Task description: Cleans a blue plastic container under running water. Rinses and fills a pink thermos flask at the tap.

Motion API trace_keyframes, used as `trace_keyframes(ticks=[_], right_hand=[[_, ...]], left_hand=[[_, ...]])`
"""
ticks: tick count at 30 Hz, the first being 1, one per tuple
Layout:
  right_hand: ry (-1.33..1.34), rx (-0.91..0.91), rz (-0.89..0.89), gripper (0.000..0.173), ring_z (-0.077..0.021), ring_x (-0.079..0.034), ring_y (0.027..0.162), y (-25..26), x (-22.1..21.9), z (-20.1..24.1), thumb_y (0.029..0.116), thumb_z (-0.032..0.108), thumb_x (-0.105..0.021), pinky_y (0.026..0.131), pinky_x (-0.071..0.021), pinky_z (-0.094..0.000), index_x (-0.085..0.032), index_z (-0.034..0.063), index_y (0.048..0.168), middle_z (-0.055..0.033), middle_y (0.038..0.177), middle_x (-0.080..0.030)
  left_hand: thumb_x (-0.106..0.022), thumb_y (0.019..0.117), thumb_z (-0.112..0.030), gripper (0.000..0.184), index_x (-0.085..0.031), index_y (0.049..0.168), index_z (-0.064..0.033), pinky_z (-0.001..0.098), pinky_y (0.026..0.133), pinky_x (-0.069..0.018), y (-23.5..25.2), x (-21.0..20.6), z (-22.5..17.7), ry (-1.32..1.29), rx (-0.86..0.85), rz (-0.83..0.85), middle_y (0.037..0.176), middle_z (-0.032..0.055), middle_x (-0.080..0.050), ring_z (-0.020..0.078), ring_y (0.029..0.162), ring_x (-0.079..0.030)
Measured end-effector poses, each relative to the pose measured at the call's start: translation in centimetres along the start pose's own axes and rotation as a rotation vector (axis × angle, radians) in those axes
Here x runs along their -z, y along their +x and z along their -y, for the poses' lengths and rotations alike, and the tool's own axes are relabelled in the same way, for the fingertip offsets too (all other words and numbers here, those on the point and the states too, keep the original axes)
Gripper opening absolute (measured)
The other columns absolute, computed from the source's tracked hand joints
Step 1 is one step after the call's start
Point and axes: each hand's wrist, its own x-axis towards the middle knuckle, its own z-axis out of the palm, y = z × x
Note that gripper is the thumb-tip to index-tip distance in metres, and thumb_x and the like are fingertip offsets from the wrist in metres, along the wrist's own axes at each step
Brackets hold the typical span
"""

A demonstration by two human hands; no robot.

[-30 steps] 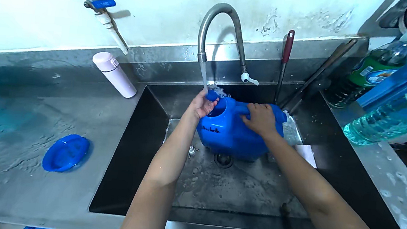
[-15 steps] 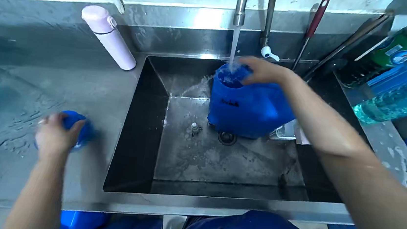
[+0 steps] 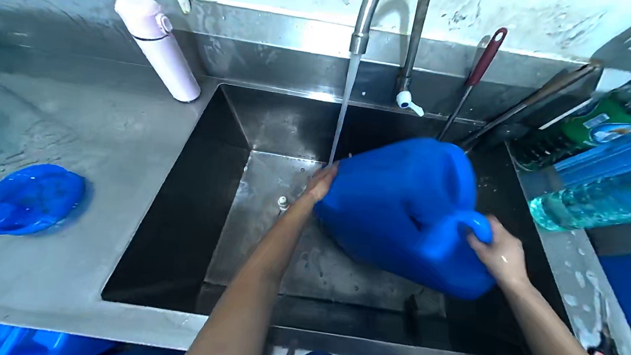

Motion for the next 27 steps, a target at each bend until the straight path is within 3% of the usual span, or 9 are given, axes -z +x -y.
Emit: trace_keyframes(ticks=[1,4,7,9,12,15,18,23,27], right_hand=[[0.055,-0.016,-0.092,0.042,-0.0577,-0.064,0.101,-1.2,0.0,-2.8,0.0935,0.012,-0.067,0.088,-0.0457,-0.0735,-0.060,-0.0145,0.125,-0.0399,0.106,-0.066],[0.127,-0.041,-0.251,0.036,-0.0568,-0.065,0.092,-3.4,-0.8,-7.0,0.0895,0.004,-0.065,0.083,-0.0462,-0.0706,-0.060,-0.0207,0.115,-0.0420,0.098,-0.064],[0.143,-0.111,-0.262,0.035,-0.0576,-0.064,0.094,-4.0,-1.1,-7.8,0.0914,0.005,-0.065,0.085,-0.0449,-0.0709,-0.060,-0.0205,0.115,-0.0431,0.100,-0.064],[0.134,-0.113,-0.263,0.036,-0.0581,-0.064,0.092,-3.7,-1.1,-7.8,0.0920,0.006,-0.065,0.083,-0.0445,-0.0716,-0.060,-0.0206,0.115,-0.0430,0.099,-0.064],[0.120,-0.088,-0.252,0.036,-0.0581,-0.064,0.093,-3.0,-1.1,-7.4,0.0931,0.007,-0.064,0.084,-0.0447,-0.0713,-0.060,-0.0210,0.114,-0.0423,0.099,-0.064],[0.117,-0.063,-0.257,0.035,-0.0576,-0.064,0.092,-2.1,-1.3,-6.7,0.0932,0.007,-0.064,0.083,-0.0444,-0.0707,-0.061,-0.0207,0.113,-0.0424,0.099,-0.064],[0.125,-0.065,-0.261,0.034,-0.0576,-0.064,0.094,-1.2,-1.9,-6.2,0.0941,0.006,-0.064,0.084,-0.0451,-0.0700,-0.061,-0.0204,0.115,-0.0425,0.101,-0.064],[0.142,-0.061,-0.255,0.035,-0.0573,-0.064,0.096,-0.7,-3.0,-5.7,0.0943,0.007,-0.064,0.087,-0.0451,-0.0690,-0.061,-0.0212,0.115,-0.0427,0.103,-0.064],[0.157,-0.061,-0.268,0.035,-0.0562,-0.064,0.095,-0.7,-3.4,-5.8,0.0943,0.007,-0.064,0.086,-0.0453,-0.0683,-0.061,-0.0216,0.115,-0.0425,0.102,-0.064]], left_hand=[[-0.028,0.1136,-0.030,0.051,-0.034,0.160,-0.0107,0.0629,0.123,-0.0160,0.8,-0.4,0.9,0.120,0.025,0.029,0.165,0.0172,-0.033,0.0372,0.155,-0.025],[-0.058,0.1009,-0.005,0.060,-0.037,0.157,-0.0080,0.0565,0.118,-0.0352,2.2,-2.0,0.9,0.241,-0.041,0.016,0.158,0.0238,-0.040,0.0408,0.144,-0.043],[-0.064,0.0975,-0.004,0.067,-0.034,0.158,-0.0019,0.0547,0.114,-0.0406,2.7,-2.8,0.5,0.247,-0.132,-0.037,0.147,0.0273,-0.053,0.0414,0.135,-0.053],[-0.062,0.0997,-0.006,0.068,-0.026,0.157,0.0021,0.0566,0.100,-0.0502,3.0,-2.9,-0.4,0.216,-0.067,-0.089,0.123,0.0292,-0.065,0.0430,0.112,-0.066],[-0.050,0.1075,-0.013,0.032,-0.058,0.125,0.0119,0.0597,0.098,-0.0478,3.6,-2.2,-0.9,0.292,0.009,-0.095,0.109,0.0321,-0.067,0.0455,0.106,-0.066],[-0.038,0.1128,-0.022,0.043,-0.060,0.126,0.0119,0.0523,0.106,-0.0434,4.2,-0.9,-1.7,0.096,0.138,-0.107,0.121,0.0312,-0.064,0.0393,0.117,-0.061],[-0.053,0.1013,0.004,0.034,-0.057,0.135,0.0091,0.0477,0.108,-0.0437,3.7,0.2,-0.9,-0.047,0.043,0.015,0.138,0.0289,-0.056,0.0356,0.127,-0.055],[-0.057,0.0816,0.025,0.028,-0.070,0.102,0.0097,0.0486,0.111,-0.0406,2.5,1.3,1.4,-0.070,-0.102,-0.020,0.152,0.0290,-0.042,0.0365,0.138,-0.044],[-0.080,0.0864,-0.006,0.054,-0.061,0.137,0.0017,0.0558,0.110,-0.0420,2.3,0.9,0.1,0.285,-0.081,-0.139,0.144,0.0340,-0.047,0.0468,0.133,-0.049]])
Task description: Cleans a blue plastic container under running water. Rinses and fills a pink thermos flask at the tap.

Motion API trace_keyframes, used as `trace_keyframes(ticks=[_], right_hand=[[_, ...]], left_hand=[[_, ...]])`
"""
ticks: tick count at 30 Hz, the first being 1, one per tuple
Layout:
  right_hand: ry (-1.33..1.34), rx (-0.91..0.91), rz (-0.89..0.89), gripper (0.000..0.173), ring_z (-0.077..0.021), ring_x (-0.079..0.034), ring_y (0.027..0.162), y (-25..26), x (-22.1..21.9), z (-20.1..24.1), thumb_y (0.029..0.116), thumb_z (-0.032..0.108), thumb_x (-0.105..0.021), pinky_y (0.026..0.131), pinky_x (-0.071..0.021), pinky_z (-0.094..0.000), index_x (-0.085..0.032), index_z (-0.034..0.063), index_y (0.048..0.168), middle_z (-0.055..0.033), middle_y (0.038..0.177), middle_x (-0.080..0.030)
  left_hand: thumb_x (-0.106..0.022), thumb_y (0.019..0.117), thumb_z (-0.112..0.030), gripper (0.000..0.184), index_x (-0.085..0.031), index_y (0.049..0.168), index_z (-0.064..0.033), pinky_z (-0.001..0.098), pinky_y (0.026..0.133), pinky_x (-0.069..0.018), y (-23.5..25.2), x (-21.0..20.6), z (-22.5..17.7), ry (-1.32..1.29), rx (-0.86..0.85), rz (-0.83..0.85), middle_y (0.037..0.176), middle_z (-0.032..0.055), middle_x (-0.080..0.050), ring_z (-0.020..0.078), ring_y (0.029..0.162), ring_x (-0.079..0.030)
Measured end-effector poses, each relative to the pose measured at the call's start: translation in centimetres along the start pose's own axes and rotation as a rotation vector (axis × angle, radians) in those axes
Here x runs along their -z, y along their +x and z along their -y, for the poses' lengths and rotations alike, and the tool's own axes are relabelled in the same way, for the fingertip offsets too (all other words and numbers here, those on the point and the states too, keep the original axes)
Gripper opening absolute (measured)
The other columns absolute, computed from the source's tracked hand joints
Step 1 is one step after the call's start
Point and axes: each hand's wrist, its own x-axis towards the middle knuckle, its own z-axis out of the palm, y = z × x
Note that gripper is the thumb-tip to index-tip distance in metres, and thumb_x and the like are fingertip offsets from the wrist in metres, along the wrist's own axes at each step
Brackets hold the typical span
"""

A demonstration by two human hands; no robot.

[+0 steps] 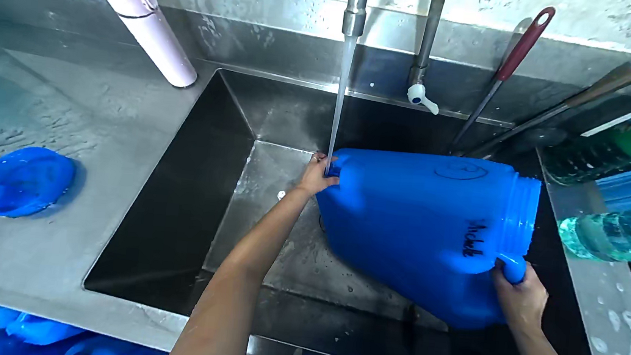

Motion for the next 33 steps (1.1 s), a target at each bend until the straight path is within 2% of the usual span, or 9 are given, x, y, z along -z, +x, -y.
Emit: trace_keyframes(ticks=[6,11,14,18,21,24,26,30,33], right_hand=[[-0.027,-0.028,-0.011,0.036,-0.0575,-0.064,0.098,0.2,0.0,-0.5,0.0947,0.008,-0.064,0.089,-0.0440,-0.0690,-0.060,-0.0216,0.116,-0.0433,0.104,-0.064],[-0.023,-0.059,-0.009,0.036,-0.0569,-0.063,0.103,0.4,-0.1,-1.1,0.0949,0.006,-0.063,0.093,-0.0437,-0.0674,-0.060,-0.0214,0.118,-0.0437,0.107,-0.063],[0.006,-0.063,-0.002,0.036,-0.0546,-0.064,0.101,0.8,0.0,-0.8,0.0950,0.008,-0.064,0.092,-0.0441,-0.0667,-0.061,-0.0206,0.117,-0.0422,0.106,-0.064],[0.004,0.113,0.047,0.035,-0.0555,-0.064,0.094,4.6,0.1,2.4,0.0924,0.011,-0.067,0.084,-0.0445,-0.0714,-0.064,-0.0162,0.114,-0.0397,0.100,-0.066],[-0.181,0.269,0.264,0.036,-0.0640,-0.062,0.100,8.3,-0.1,10.3,0.0947,0.013,-0.068,0.083,-0.0413,-0.0795,-0.064,-0.0090,0.123,-0.0417,0.106,-0.065],[-0.326,0.383,0.602,0.045,-0.0616,-0.059,0.113,11.0,-2.5,18.9,0.0967,0.020,-0.071,0.091,-0.0392,-0.0783,-0.060,-0.0026,0.135,-0.0396,0.118,-0.064],[-0.233,0.466,0.772,0.072,-0.0593,-0.047,0.130,12.2,-5.0,23.1,0.0947,0.032,-0.075,0.105,-0.0347,-0.0742,-0.045,-0.0074,0.148,-0.0416,0.141,-0.048],[-0.094,0.442,0.680,0.113,-0.0599,-0.009,0.151,11.1,-11.0,30.8,0.0844,0.048,-0.081,0.112,-0.0125,-0.0814,-0.016,-0.0004,0.163,-0.0339,0.166,-0.008],[-0.245,0.402,0.495,0.116,-0.0600,-0.004,0.151,9.1,-13.8,31.3,0.0822,0.066,-0.074,0.109,-0.0066,-0.0846,-0.019,0.0052,0.164,-0.0329,0.167,-0.011]], left_hand=[[-0.048,0.1094,-0.033,0.046,-0.067,0.113,0.0089,0.0612,0.101,-0.0445,1.8,0.7,-1.7,0.189,0.206,0.148,0.112,0.0304,-0.067,0.0449,0.113,-0.063],[-0.047,0.1087,-0.027,0.041,-0.066,0.119,0.0081,0.0590,0.102,-0.0437,2.9,0.2,-2.3,-0.026,0.451,0.115,0.121,0.0302,-0.065,0.0419,0.118,-0.061],[-0.052,0.1071,-0.028,0.038,-0.065,0.118,0.0061,0.0532,0.089,-0.0473,2.9,0.3,-2.4,-0.077,0.551,0.092,0.114,0.0265,-0.063,0.0353,0.100,-0.061],[-0.057,0.1035,-0.010,0.034,-0.062,0.134,0.0029,0.0555,0.107,-0.0433,0.6,2.1,-1.9,-0.129,0.399,0.086,0.135,0.0281,-0.060,0.0392,0.126,-0.058],[-0.063,0.1012,-0.012,0.058,-0.042,0.154,-0.0005,0.0568,0.118,-0.0334,-2.7,6.5,-1.0,0.047,0.387,0.070,0.155,0.0302,-0.041,0.0438,0.144,-0.041],[-0.065,0.1005,-0.017,0.048,-0.054,0.144,0.0017,0.0580,0.115,-0.0383,-7.8,12.7,-0.2,0.244,0.387,-0.105,0.153,0.0275,-0.046,0.0428,0.141,-0.046],[-0.067,0.0980,-0.018,0.045,-0.059,0.138,0.0007,0.0626,0.112,-0.0402,-12.1,17.7,1.2,0.344,0.387,-0.273,0.152,0.0281,-0.046,0.0455,0.141,-0.046],[-0.085,0.0778,-0.016,0.072,-0.055,0.139,0.0069,0.0750,0.114,-0.0242,-22.3,29.5,7.5,0.564,0.433,-0.554,0.156,0.0383,-0.033,0.0583,0.147,-0.026],[-0.086,0.0801,-0.014,0.058,-0.062,0.126,0.0100,0.0778,0.115,-0.0197,-28.6,35.3,14.0,0.578,0.522,-0.532,0.156,0.0401,-0.031,0.0606,0.148,-0.020]])
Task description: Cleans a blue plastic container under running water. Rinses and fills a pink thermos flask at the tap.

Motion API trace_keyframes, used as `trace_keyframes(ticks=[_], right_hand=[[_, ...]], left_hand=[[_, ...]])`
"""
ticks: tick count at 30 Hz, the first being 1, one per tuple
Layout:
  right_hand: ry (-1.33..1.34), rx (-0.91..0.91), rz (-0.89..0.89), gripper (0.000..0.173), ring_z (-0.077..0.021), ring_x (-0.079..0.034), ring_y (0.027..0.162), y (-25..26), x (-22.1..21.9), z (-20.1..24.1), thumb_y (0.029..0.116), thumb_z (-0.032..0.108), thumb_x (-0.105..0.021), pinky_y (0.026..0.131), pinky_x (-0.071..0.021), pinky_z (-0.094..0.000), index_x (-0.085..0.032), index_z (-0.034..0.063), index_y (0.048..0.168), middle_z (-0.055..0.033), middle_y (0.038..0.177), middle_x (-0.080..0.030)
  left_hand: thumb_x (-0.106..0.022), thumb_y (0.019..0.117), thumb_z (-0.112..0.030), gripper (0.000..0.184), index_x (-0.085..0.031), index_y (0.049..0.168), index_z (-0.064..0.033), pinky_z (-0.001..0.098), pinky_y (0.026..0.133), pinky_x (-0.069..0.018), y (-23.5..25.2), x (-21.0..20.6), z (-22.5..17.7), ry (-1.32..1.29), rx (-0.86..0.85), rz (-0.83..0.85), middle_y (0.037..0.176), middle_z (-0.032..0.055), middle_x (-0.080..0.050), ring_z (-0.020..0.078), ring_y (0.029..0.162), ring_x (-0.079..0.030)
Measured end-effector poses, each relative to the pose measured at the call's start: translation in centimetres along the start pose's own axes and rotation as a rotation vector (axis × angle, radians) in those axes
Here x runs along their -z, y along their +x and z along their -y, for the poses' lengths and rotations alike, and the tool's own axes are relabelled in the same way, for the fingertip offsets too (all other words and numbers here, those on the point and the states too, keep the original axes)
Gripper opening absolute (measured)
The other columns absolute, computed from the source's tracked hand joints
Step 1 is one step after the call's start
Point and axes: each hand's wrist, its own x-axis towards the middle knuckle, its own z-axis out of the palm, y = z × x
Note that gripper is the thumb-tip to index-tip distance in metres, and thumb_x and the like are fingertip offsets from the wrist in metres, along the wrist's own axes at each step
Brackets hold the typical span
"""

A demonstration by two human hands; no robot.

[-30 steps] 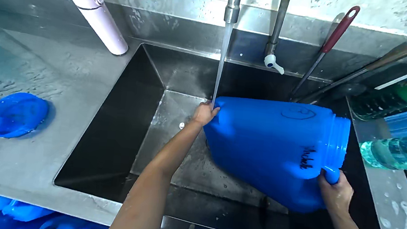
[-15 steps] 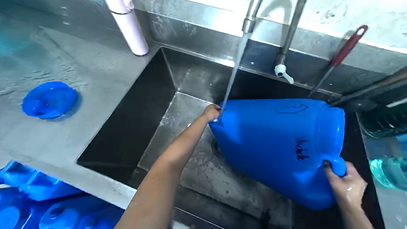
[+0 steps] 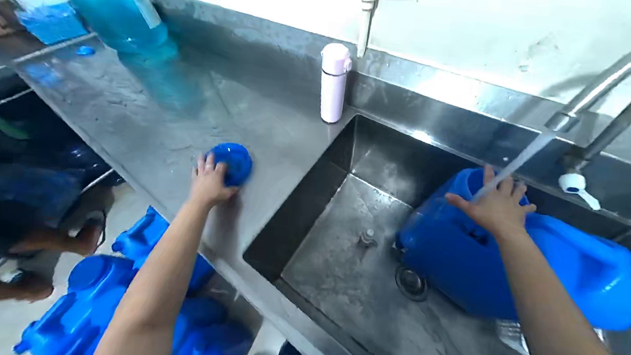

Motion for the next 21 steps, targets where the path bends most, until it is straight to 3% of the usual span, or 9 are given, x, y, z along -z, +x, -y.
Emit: trace_keyframes(ticks=[2,4,6,7,9,11,13,16,21], right_hand=[[-0.021,0.081,-0.119,0.103,-0.0630,-0.009,0.150,-1.4,-1.3,0.2,0.0871,0.064,-0.068,0.107,-0.0076,-0.0861,-0.031,0.0024,0.160,-0.0354,0.163,-0.021],[-0.014,0.127,-0.137,0.085,-0.0642,-0.010,0.149,-2.4,-1.7,0.7,0.0936,0.051,-0.067,0.107,-0.0034,-0.0865,-0.040,-0.0009,0.155,-0.0368,0.160,-0.027],[0.058,0.132,-0.127,0.067,-0.0589,-0.021,0.149,-2.3,-1.2,0.9,0.0984,0.037,-0.066,0.112,-0.0033,-0.0825,-0.049,-0.0054,0.148,-0.0360,0.156,-0.036],[0.097,0.132,-0.152,0.057,-0.0560,-0.034,0.145,-2.1,-0.8,1.0,0.1006,0.030,-0.063,0.114,-0.0138,-0.0788,-0.054,-0.0080,0.142,-0.0360,0.151,-0.044],[0.189,0.090,-0.227,0.037,-0.0515,-0.059,0.122,-1.5,0.8,2.8,0.1028,0.013,-0.059,0.106,-0.0407,-0.0661,-0.060,-0.0125,0.130,-0.0368,0.129,-0.060],[0.261,-0.052,-0.194,0.029,-0.0455,-0.066,0.108,-1.4,1.8,5.8,0.1048,0.006,-0.052,0.098,-0.0486,-0.0589,-0.060,-0.0118,0.127,-0.0343,0.118,-0.065],[0.271,-0.048,-0.048,0.031,-0.0440,-0.064,0.112,-1.3,2.0,9.7,0.1049,0.007,-0.053,0.101,-0.0474,-0.0567,-0.058,-0.0114,0.129,-0.0338,0.122,-0.063],[0.357,0.172,0.045,0.053,-0.0417,-0.059,0.124,1.0,-0.3,17.5,0.0978,0.020,-0.069,0.107,-0.0463,-0.0520,-0.053,-0.0106,0.139,-0.0321,0.135,-0.058],[0.875,0.264,-0.122,0.116,-0.0475,-0.039,0.142,13.9,-7.3,28.8,0.0740,0.012,-0.091,0.115,-0.0376,-0.0580,-0.015,-0.0079,0.159,-0.0364,0.156,-0.032]], left_hand=[[-0.067,0.0982,-0.010,0.031,-0.064,0.118,0.0147,0.0692,0.112,-0.0347,0.6,1.4,2.4,-0.136,0.012,0.008,0.148,0.0362,-0.046,0.0529,0.141,-0.041],[-0.047,0.1078,-0.007,0.033,-0.054,0.127,0.0183,0.0525,0.104,-0.0461,1.0,3.4,1.9,-0.614,0.169,-0.168,0.129,0.0306,-0.061,0.0365,0.121,-0.061],[-0.032,0.1126,-0.020,0.032,-0.044,0.135,-0.0005,0.0304,0.084,-0.0549,2.8,5.7,1.9,-1.068,0.349,-0.224,0.112,0.0091,-0.059,0.0107,0.094,-0.064],[-0.032,0.1127,-0.020,0.031,-0.044,0.135,-0.0015,0.0285,0.081,-0.0552,3.7,6.5,2.5,-1.073,0.332,-0.208,0.108,0.0071,-0.059,0.0084,0.090,-0.064],[-0.044,0.1082,-0.008,0.030,-0.054,0.126,0.0138,0.0443,0.092,-0.0506,5.9,7.0,4.5,-0.699,0.137,-0.161,0.110,0.0250,-0.063,0.0263,0.098,-0.064],[-0.055,0.1049,-0.006,0.029,-0.061,0.119,0.0177,0.0664,0.102,-0.0418,8.5,6.5,6.7,-0.276,-0.028,-0.038,0.122,0.0381,-0.062,0.0512,0.117,-0.060],[-0.059,0.1026,-0.008,0.028,-0.065,0.119,0.0145,0.0714,0.112,-0.0308,10.5,4.7,8.4,-0.050,-0.065,0.021,0.138,0.0399,-0.052,0.0572,0.136,-0.045],[-0.067,0.0927,-0.006,0.037,-0.062,0.123,0.0143,0.0800,0.114,-0.0140,11.1,2.3,7.7,-0.097,-0.092,-0.226,0.152,0.0441,-0.034,0.0638,0.146,-0.021],[-0.075,0.0859,-0.009,0.047,-0.061,0.125,0.0138,0.0746,0.114,-0.0245,8.0,0.9,0.9,-0.256,-0.337,-0.194,0.156,0.0417,-0.029,0.0621,0.146,-0.025]])
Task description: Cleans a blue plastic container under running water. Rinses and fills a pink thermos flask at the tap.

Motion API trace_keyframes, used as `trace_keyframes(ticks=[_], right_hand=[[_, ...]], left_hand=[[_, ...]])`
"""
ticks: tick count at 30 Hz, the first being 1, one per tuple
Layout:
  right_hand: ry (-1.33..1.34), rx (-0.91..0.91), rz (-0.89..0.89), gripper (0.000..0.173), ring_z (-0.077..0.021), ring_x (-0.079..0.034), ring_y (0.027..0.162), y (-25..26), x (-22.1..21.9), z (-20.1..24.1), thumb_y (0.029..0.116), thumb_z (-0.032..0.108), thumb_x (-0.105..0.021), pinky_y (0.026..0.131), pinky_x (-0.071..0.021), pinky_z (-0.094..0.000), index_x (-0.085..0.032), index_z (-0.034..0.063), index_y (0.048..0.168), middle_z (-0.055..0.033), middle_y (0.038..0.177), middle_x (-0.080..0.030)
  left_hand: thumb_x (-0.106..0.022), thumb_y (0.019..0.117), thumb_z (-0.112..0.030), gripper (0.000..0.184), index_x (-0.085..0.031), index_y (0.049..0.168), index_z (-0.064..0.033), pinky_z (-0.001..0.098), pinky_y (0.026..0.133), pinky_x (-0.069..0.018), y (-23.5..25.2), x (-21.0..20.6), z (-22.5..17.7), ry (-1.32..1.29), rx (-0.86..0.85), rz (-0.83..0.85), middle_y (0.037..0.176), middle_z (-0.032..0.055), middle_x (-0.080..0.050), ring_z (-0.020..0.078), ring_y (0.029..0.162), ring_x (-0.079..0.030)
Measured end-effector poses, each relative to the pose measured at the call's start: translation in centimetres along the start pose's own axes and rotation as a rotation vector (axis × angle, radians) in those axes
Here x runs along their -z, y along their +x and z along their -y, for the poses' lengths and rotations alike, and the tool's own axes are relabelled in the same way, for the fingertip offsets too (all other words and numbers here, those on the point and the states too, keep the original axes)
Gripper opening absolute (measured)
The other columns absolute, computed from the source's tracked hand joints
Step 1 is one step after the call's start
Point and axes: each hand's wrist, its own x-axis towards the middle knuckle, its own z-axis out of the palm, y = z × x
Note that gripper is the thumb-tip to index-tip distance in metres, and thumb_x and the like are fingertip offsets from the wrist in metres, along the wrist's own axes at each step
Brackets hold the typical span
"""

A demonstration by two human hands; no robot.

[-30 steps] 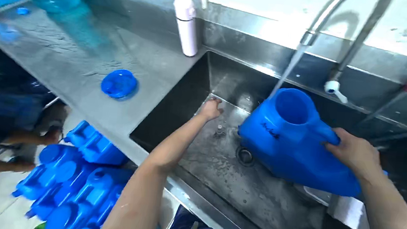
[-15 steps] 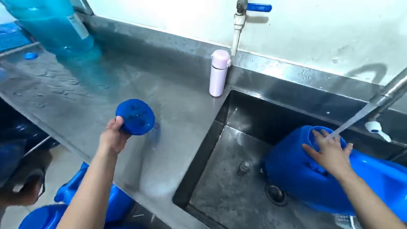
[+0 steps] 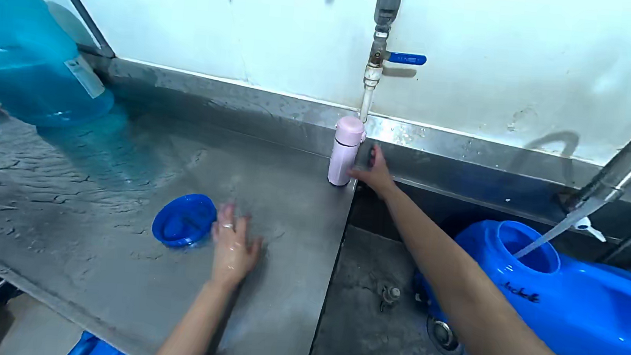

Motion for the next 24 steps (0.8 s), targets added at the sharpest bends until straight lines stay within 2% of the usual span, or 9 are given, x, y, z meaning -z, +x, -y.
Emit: trace_keyframes(ticks=[2,5,7,9,11,13,17,21,24], right_hand=[[0.174,0.069,-0.075,0.115,-0.0379,-0.050,0.134,4.3,-3.5,-0.5,0.0697,0.005,-0.089,0.111,-0.0448,-0.0479,-0.015,-0.0082,0.157,-0.0335,0.148,-0.043],[0.111,0.092,-0.041,0.100,-0.0378,-0.058,0.124,4.6,-5.5,0.0,0.0679,0.003,-0.091,0.107,-0.0480,-0.0503,-0.033,-0.0108,0.148,-0.0330,0.134,-0.056],[0.012,0.161,0.109,0.094,-0.0362,-0.062,0.119,0.9,-4.8,1.1,0.0664,0.005,-0.092,0.104,-0.0511,-0.0506,-0.041,-0.0116,0.144,-0.0309,0.128,-0.061],[0.011,0.255,0.281,0.085,-0.0237,-0.067,0.109,-4.7,-3.0,3.1,0.0646,0.010,-0.091,0.098,-0.0546,-0.0393,-0.049,-0.0143,0.135,-0.0245,0.118,-0.067],[0.071,0.313,0.427,0.078,-0.0112,-0.068,0.102,-10.9,-0.4,4.6,0.0583,0.013,-0.090,0.093,-0.0551,-0.0284,-0.057,-0.0165,0.123,-0.0178,0.110,-0.071],[0.129,0.299,0.573,0.082,-0.0039,-0.067,0.102,-15.9,2.4,4.9,0.0549,0.022,-0.091,0.093,-0.0541,-0.0236,-0.060,-0.0140,0.121,-0.0113,0.109,-0.072],[0.167,0.282,0.603,0.080,0.0060,-0.066,0.100,-21.4,5.6,2.8,0.0569,0.034,-0.090,0.091,-0.0551,-0.0177,-0.062,-0.0067,0.120,0.0011,0.106,-0.074],[-0.073,0.209,0.516,0.091,-0.0214,-0.069,0.103,-23.9,7.8,1.9,0.0526,0.026,-0.088,0.092,-0.0556,-0.0400,-0.057,-0.0134,0.128,-0.0208,0.111,-0.071],[-0.021,0.169,0.613,0.095,-0.0142,-0.069,0.102,-24.4,8.8,1.3,0.0507,0.028,-0.089,0.092,-0.0554,-0.0323,-0.056,-0.0125,0.129,-0.0172,0.111,-0.071]], left_hand=[[-0.077,0.0814,-0.008,0.044,-0.065,0.119,0.0116,0.0714,0.108,-0.0365,-0.5,-0.2,-2.9,-0.042,-0.230,0.007,0.153,0.0408,-0.036,0.0618,0.140,-0.037],[-0.070,0.0823,-0.013,0.040,-0.070,0.120,-0.0010,0.0701,0.102,-0.0437,0.3,1.4,-5.9,-0.001,-0.601,-0.065,0.145,0.0365,-0.050,0.0592,0.134,-0.047],[-0.067,0.0852,-0.013,0.045,-0.068,0.130,-0.0152,0.0735,0.100,-0.0419,2.0,3.4,-7.7,0.084,-0.764,-0.063,0.146,0.0294,-0.053,0.0571,0.136,-0.047],[-0.073,0.0788,-0.004,0.062,-0.065,0.137,-0.0222,0.0792,0.099,-0.0378,3.5,5.5,-9.9,0.119,-0.871,0.065,0.151,0.0231,-0.051,0.0572,0.141,-0.041],[-0.077,0.0756,0.006,0.065,-0.068,0.134,-0.0210,0.0763,0.100,-0.0411,4.0,7.0,-13.1,0.055,-0.948,0.270,0.155,0.0212,-0.047,0.0559,0.141,-0.040],[-0.079,0.0787,-0.003,0.047,-0.073,0.124,-0.0133,0.0633,0.092,-0.0534,3.4,7.7,-16.3,-0.085,-1.027,0.402,0.143,0.0263,-0.057,0.0531,0.125,-0.057],[-0.088,0.0759,-0.016,0.060,-0.067,0.130,-0.0029,0.0593,0.088,-0.0519,1.3,7.1,-20.2,-0.203,-0.865,0.706,0.127,0.0349,-0.058,0.0500,0.111,-0.060],[-0.093,0.0687,-0.019,0.069,-0.065,0.126,0.0055,0.0577,0.083,-0.0532,-2.1,3.2,-20.7,-0.302,-0.687,0.658,0.123,0.0362,-0.057,0.0488,0.104,-0.063],[-0.090,0.0736,-0.024,0.066,-0.063,0.123,0.0104,0.0589,0.089,-0.0531,-3.9,2.1,-21.7,-0.271,-0.698,0.593,0.125,0.0367,-0.058,0.0497,0.108,-0.063]])
